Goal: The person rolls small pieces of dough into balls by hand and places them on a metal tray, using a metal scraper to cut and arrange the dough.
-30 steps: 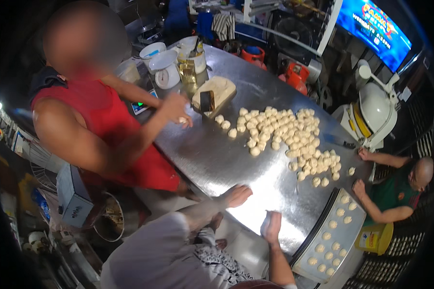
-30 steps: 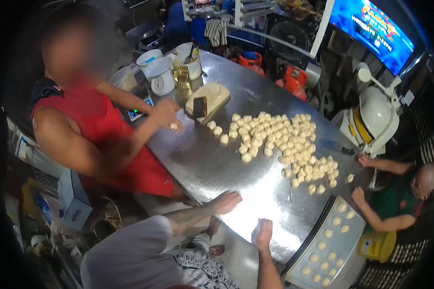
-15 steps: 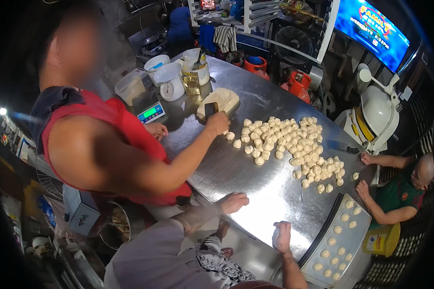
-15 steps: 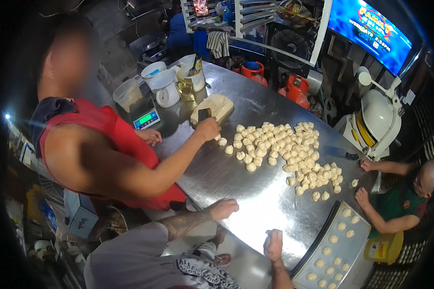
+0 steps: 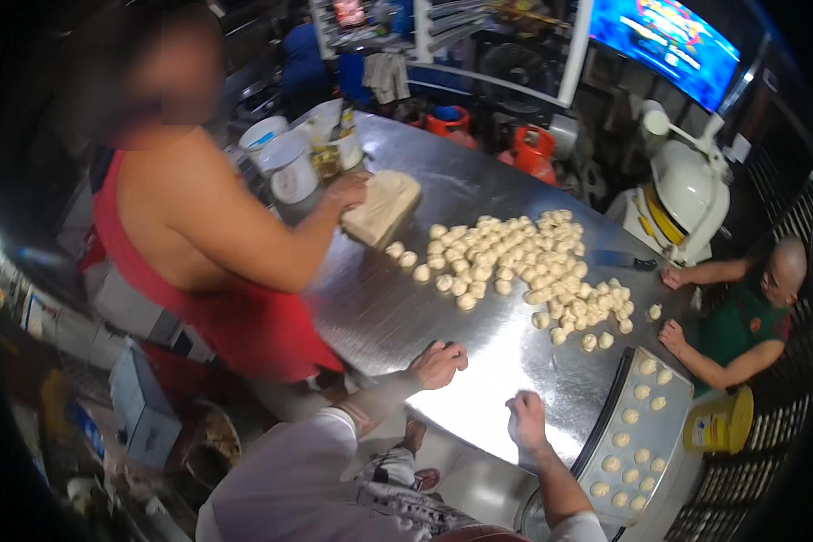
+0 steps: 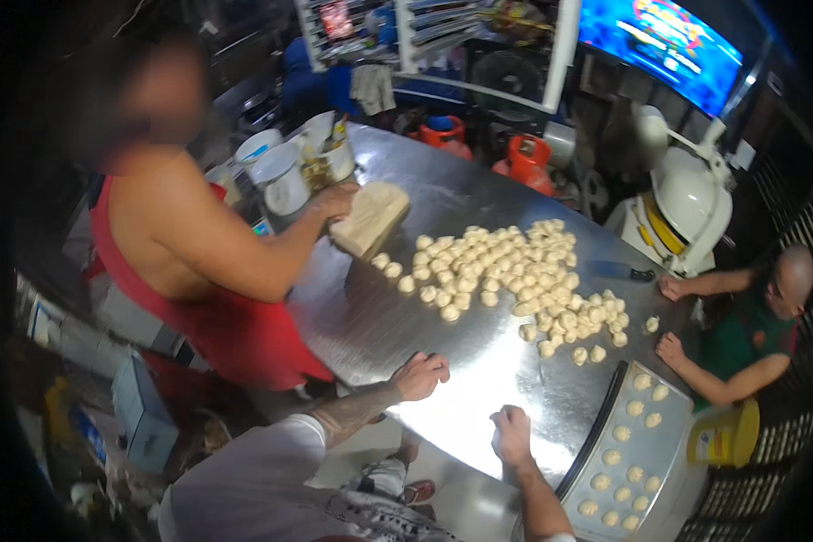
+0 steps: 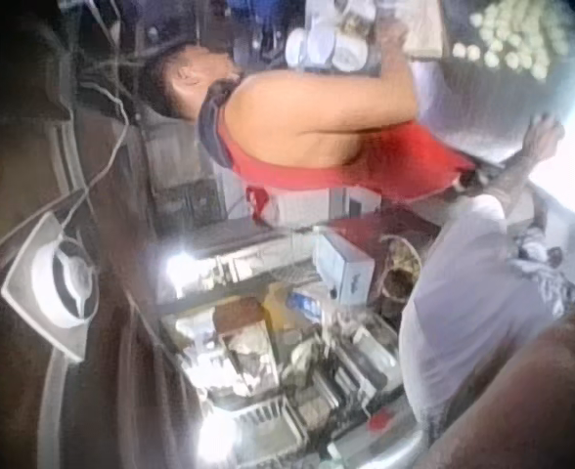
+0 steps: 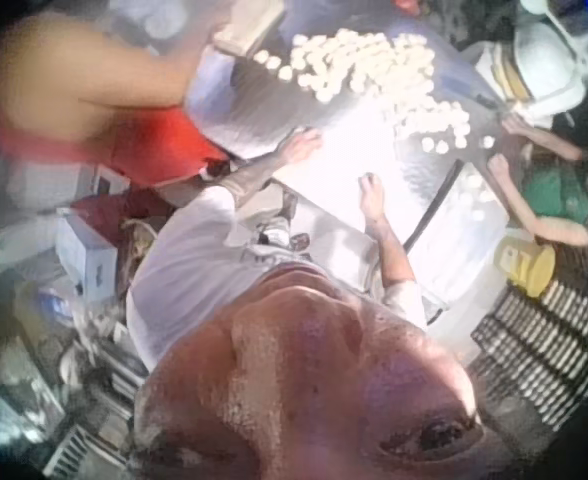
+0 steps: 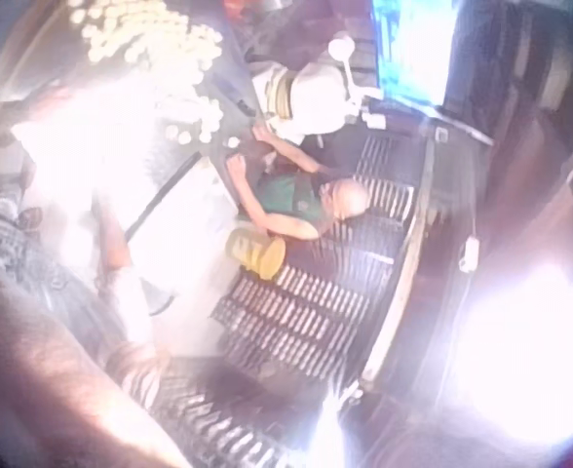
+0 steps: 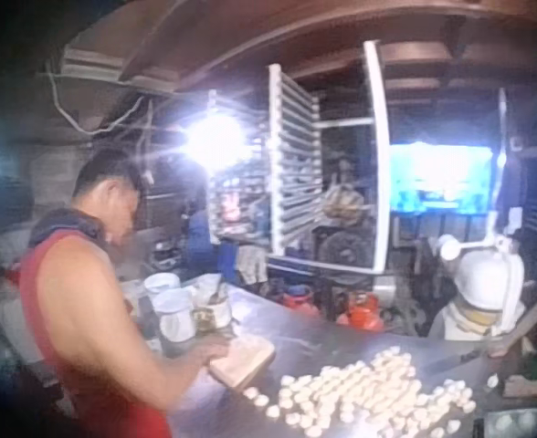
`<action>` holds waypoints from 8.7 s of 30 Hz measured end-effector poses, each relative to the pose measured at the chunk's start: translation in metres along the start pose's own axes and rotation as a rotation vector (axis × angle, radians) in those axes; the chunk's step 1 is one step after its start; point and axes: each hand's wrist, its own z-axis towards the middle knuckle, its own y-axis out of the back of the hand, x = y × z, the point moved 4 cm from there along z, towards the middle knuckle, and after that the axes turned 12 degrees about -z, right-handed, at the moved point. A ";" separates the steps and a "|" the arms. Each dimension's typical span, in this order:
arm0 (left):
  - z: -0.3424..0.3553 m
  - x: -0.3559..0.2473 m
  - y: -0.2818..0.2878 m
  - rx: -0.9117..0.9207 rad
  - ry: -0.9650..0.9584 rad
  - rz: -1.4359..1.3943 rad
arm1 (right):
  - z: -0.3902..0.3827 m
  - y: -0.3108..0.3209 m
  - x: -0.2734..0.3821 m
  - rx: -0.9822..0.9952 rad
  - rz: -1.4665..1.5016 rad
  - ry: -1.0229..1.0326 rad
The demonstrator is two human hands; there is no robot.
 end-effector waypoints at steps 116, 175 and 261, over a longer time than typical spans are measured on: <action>0.004 -0.089 -0.094 0.048 0.429 -0.342 | -0.022 0.062 -0.010 0.298 0.418 -0.889; -0.015 -0.013 -0.013 -0.028 0.557 -0.271 | 0.094 -0.022 0.091 0.310 0.063 -0.531; -0.037 0.011 0.003 -0.044 0.505 -0.114 | -0.038 0.003 0.027 0.156 -0.028 -0.737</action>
